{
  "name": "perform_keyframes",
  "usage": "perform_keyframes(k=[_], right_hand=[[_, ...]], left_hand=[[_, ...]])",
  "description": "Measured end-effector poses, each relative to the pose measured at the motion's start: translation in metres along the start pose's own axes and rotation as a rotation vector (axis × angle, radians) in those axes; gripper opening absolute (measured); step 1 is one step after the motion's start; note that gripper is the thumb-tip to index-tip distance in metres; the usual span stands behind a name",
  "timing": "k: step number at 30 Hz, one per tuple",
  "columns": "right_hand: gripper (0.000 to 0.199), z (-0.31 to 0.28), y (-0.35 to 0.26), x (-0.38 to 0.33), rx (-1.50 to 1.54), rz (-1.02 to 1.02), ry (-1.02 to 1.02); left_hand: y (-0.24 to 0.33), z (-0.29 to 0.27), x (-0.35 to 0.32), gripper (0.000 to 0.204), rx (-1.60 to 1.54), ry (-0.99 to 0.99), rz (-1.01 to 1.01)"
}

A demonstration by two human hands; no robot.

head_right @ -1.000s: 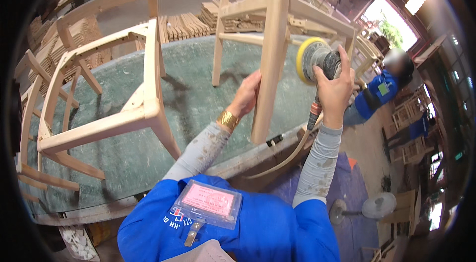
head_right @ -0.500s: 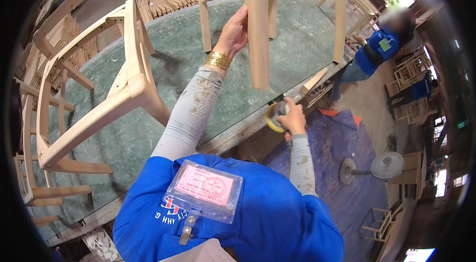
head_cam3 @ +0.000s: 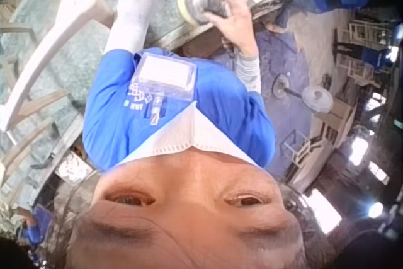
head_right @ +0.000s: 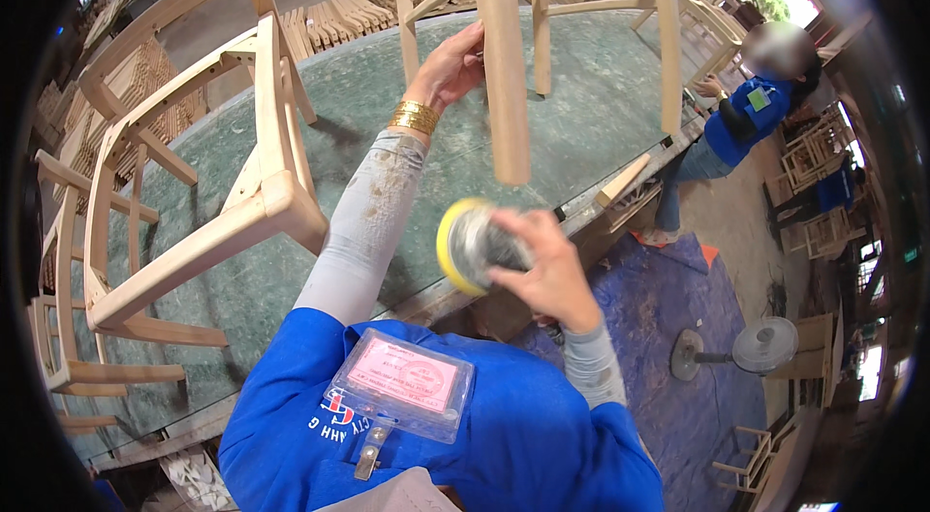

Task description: The person uses a handheld orbital sander to smooth the surfaces of wooden chair frames on a workbench. They reposition the chair multiple times to access different legs and rails, then move the finished chair aside and bring a new one into position.

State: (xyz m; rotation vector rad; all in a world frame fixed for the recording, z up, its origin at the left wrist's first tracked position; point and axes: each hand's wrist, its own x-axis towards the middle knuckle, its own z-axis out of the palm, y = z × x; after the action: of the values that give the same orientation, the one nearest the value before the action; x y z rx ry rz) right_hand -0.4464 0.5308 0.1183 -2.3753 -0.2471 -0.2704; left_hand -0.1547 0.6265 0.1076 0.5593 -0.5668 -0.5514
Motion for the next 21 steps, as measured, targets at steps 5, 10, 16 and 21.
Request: perform_keyframes(k=[5,10,16,21], right_hand=[[0.065,-0.029,-0.015,0.079,-0.315,-0.102,0.531],[0.066,-0.027,-0.024,0.137,-0.389,0.007,0.568],[0.067,-0.022,-0.015,0.126,-0.398,0.006,0.565],[0.066,-0.024,-0.015,0.118,-0.406,0.053,0.571]], left_hand=[[-0.003,-0.004,0.004,0.032,0.015,-0.011,-0.056],[-0.001,-0.013,0.005,0.032,-0.016,-0.067,-0.025],[-0.004,-0.006,0.000,0.034,-0.049,-0.050,-0.047],[-0.006,0.008,-0.009,0.033,-0.010,0.050,-0.067]])
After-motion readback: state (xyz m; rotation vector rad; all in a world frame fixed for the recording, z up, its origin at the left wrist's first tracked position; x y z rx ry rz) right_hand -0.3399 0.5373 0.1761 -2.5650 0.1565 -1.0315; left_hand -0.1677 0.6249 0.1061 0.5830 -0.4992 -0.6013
